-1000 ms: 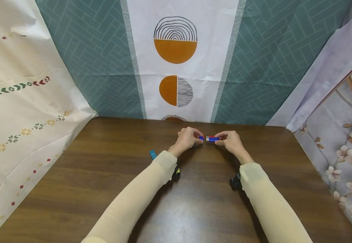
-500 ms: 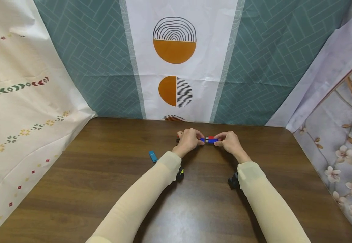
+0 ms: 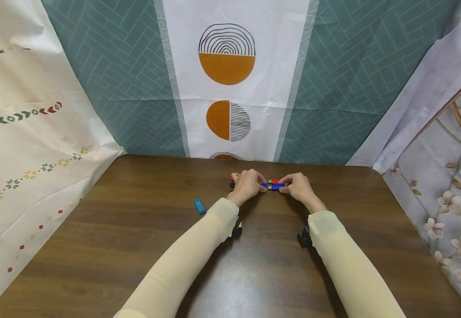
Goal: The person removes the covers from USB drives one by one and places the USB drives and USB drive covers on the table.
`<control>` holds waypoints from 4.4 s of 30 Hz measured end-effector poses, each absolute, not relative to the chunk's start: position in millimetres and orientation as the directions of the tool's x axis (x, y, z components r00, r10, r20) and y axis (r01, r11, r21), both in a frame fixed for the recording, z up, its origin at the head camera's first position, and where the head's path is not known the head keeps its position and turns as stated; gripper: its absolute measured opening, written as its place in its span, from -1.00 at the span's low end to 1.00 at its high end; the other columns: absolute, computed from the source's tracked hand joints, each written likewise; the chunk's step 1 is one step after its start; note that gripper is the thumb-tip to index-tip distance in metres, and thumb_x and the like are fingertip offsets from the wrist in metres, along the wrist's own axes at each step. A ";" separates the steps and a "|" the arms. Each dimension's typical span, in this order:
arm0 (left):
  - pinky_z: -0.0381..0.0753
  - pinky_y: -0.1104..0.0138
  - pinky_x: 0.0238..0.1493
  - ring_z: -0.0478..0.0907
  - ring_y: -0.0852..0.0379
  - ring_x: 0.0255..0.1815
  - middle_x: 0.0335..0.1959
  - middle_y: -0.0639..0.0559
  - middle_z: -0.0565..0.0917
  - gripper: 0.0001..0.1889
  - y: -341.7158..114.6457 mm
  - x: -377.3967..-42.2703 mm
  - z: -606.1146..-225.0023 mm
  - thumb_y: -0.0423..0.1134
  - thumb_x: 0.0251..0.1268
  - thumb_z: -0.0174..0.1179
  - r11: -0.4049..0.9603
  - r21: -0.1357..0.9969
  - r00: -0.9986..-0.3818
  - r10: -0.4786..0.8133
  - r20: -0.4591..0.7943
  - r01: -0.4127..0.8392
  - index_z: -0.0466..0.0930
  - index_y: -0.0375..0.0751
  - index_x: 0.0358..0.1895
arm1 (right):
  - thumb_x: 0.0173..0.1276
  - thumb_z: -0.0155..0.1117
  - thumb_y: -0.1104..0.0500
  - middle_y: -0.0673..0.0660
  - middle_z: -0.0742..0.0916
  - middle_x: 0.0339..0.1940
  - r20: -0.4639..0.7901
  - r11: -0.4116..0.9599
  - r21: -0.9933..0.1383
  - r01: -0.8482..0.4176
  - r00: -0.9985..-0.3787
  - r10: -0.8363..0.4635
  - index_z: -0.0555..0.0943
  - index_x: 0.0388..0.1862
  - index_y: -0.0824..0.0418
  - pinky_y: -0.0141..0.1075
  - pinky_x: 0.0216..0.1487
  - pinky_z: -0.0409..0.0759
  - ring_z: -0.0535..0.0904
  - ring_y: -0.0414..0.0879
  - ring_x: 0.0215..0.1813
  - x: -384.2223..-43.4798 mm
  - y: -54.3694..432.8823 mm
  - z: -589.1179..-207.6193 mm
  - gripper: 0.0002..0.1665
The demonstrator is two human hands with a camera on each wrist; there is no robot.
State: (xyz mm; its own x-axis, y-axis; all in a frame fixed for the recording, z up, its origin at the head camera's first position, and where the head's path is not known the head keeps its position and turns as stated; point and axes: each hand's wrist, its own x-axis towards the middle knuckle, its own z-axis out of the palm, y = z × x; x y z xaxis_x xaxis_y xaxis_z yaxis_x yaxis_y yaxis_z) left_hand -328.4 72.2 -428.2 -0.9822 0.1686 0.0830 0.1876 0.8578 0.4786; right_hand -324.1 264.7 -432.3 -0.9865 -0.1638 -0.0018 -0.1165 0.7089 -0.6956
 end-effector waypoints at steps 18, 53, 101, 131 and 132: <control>0.17 -0.05 0.20 0.60 0.14 -0.05 -0.17 0.18 0.81 -0.83 72.0 -329.3 -430.1 -0.06 0.17 0.55 0.856 0.476 -0.979 0.191 0.076 0.203 0.87 0.04 -0.22 | 0.35 0.47 0.34 0.22 0.67 -0.30 -0.026 0.723 -0.681 -0.117 -0.983 -0.183 0.71 0.01 0.48 -0.21 -0.29 0.39 0.43 0.03 -0.30 -324.4 264.6 -434.6 -0.70; 0.15 0.00 0.11 0.63 0.16 -0.11 -0.25 0.24 0.81 -0.85 53.1 -324.5 -414.5 -0.07 0.30 0.49 0.801 0.543 -0.967 0.234 0.105 0.253 0.87 0.06 -0.13 | 0.44 0.42 0.27 0.27 0.74 -0.20 0.045 0.672 -0.725 -0.152 -0.984 -0.174 0.71 0.10 0.42 -0.20 -0.22 0.52 0.54 0.08 -0.20 -313.7 252.9 -414.4 -0.68; 0.09 -0.17 0.23 0.58 -0.05 0.09 -0.15 0.11 0.82 -0.75 -55.0 -302.4 -394.3 -0.09 0.37 0.42 0.632 0.724 -0.951 0.289 0.112 0.277 0.83 -0.07 0.02 | 0.38 0.46 0.30 0.28 0.76 -0.09 0.080 0.505 -0.828 -0.245 -0.942 -0.327 0.71 0.09 0.41 -0.20 -0.15 0.53 0.58 0.01 -0.18 -296.6 198.9 -398.6 -0.65; 0.61 0.04 0.18 0.66 -0.04 0.10 0.02 -0.03 0.80 -0.70 -139.7 -289.4 -403.7 -0.21 0.41 0.39 0.613 0.740 -0.890 0.454 -0.044 0.277 0.77 -0.24 0.12 | 0.40 0.45 0.28 0.28 0.74 0.06 0.072 0.440 -0.854 -0.277 -0.901 -0.427 0.72 0.10 0.35 -0.15 -0.14 0.52 0.52 0.04 -0.15 -269.2 165.3 -399.0 -0.67; 0.60 0.02 0.19 0.66 -0.05 0.11 0.03 -0.03 0.80 -0.71 -142.0 -289.2 -404.4 -0.22 0.41 0.39 0.617 0.738 -0.890 0.454 -0.050 0.274 0.77 -0.24 0.11 | 0.40 0.45 0.28 0.29 0.74 0.06 0.078 0.434 -0.855 -0.284 -0.898 -0.433 0.72 0.11 0.36 -0.15 -0.14 0.52 0.53 0.04 -0.15 -268.9 164.2 -399.3 -0.67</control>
State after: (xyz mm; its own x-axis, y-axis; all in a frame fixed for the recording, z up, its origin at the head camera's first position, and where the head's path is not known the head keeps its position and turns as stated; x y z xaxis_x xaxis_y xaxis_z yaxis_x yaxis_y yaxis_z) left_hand -289.2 -142.0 -404.4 -0.8897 0.4538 -0.0497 0.2737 0.6173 0.7376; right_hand -268.9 164.2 -399.3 -0.8978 -0.4335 0.0777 -0.2837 0.4342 -0.8550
